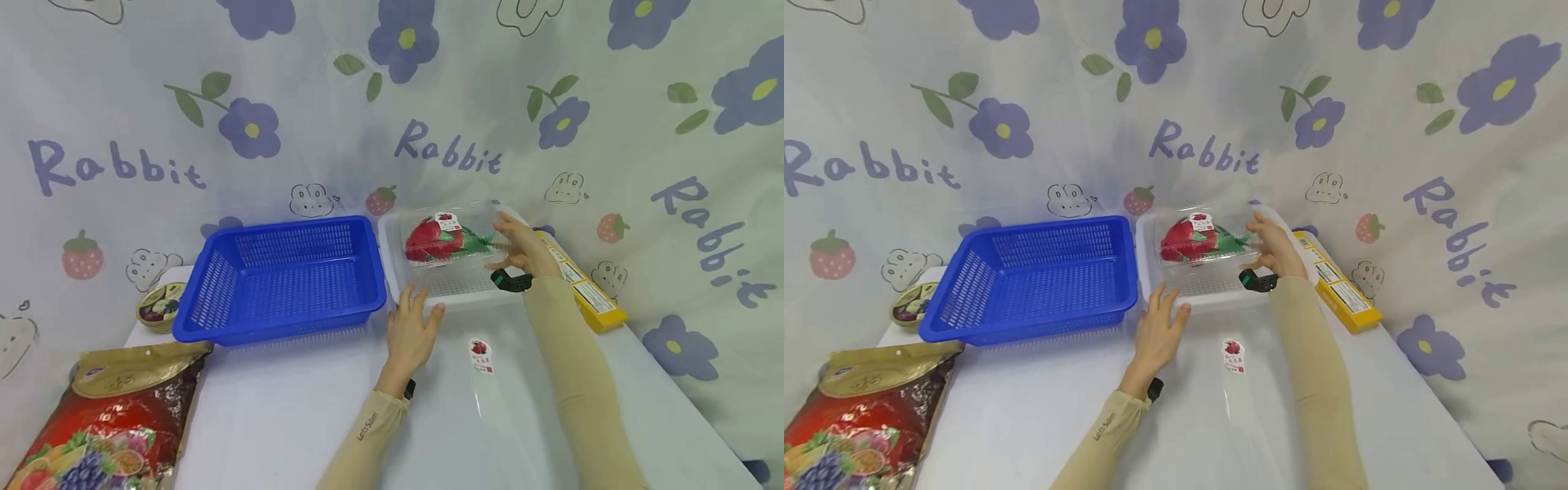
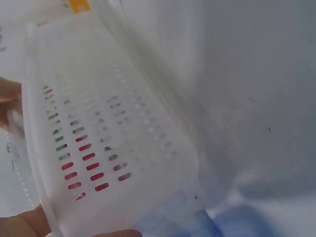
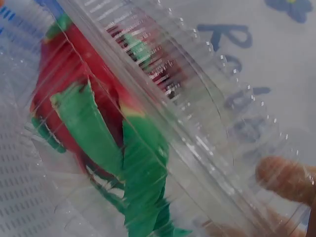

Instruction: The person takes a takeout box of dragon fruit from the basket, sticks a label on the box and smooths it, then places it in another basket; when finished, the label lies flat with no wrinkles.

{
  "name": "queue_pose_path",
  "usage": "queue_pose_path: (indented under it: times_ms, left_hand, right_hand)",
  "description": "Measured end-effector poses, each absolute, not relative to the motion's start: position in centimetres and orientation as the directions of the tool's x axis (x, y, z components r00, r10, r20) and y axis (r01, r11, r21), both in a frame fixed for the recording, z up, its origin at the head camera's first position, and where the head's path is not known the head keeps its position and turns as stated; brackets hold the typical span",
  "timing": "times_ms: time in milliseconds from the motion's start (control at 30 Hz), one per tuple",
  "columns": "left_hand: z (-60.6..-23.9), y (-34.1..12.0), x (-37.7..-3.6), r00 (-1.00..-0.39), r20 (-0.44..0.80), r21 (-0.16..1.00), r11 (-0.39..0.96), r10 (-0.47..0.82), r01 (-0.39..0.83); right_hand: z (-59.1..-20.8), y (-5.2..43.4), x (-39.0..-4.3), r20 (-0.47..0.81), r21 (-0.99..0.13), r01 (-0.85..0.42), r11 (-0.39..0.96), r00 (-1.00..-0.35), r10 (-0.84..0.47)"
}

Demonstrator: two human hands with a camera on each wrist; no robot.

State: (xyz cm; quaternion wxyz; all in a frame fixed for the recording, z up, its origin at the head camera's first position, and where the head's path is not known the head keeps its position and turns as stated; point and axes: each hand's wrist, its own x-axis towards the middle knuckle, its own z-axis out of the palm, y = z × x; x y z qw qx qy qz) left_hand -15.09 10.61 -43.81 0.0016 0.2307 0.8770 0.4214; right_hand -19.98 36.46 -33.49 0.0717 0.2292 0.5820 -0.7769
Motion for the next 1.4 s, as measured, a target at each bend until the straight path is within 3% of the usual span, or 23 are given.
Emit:
queue_pose_path:
  times_ms: [300, 533, 767, 1033, 1133, 1267, 1400]
  left_hand:
    - [-44.0, 10.9, -16.1, -0.904, 0.182, 0.672, 0.623, 0.386, 0.401]
    - [-44.6, 11.1, -16.1, -0.898, 0.195, 0.682, 0.604, 0.396, 0.414]
    - [-44.7, 11.0, -16.2, -0.896, 0.192, 0.694, 0.590, 0.400, 0.412]
    - [-44.9, 11.2, -16.4, -0.891, 0.223, 0.706, 0.565, 0.396, 0.428]
    - [-44.9, 11.0, -16.5, -0.889, 0.228, 0.700, 0.569, 0.396, 0.433]
    - [-44.9, 10.8, -16.6, -0.885, 0.210, 0.698, 0.570, 0.415, 0.433]
    - [-44.7, 10.8, -16.8, -0.875, 0.193, 0.702, 0.560, 0.445, 0.440]
  right_hand:
    - [-34.6, 36.3, -22.7, -0.443, -0.894, 0.430, -0.125, -0.889, 0.117]
    - [-36.3, 36.8, -23.2, -0.464, -0.867, 0.433, -0.247, -0.882, 0.080]
    - [-38.2, 36.6, -23.5, -0.463, -0.866, 0.426, -0.263, -0.881, 0.099]
    - [-39.2, 37.6, -23.5, -0.441, -0.870, 0.457, 0.186, -0.889, 0.121]
    - [-39.3, 37.5, -23.8, -0.460, -0.869, 0.471, 0.151, -0.882, 0.106]
    - [-39.3, 37.4, -23.7, -0.500, -0.826, 0.516, 0.225, -0.856, 0.127]
    - [-39.5, 37.3, -23.8, -0.534, -0.714, 0.570, 0.406, -0.819, 0.210]
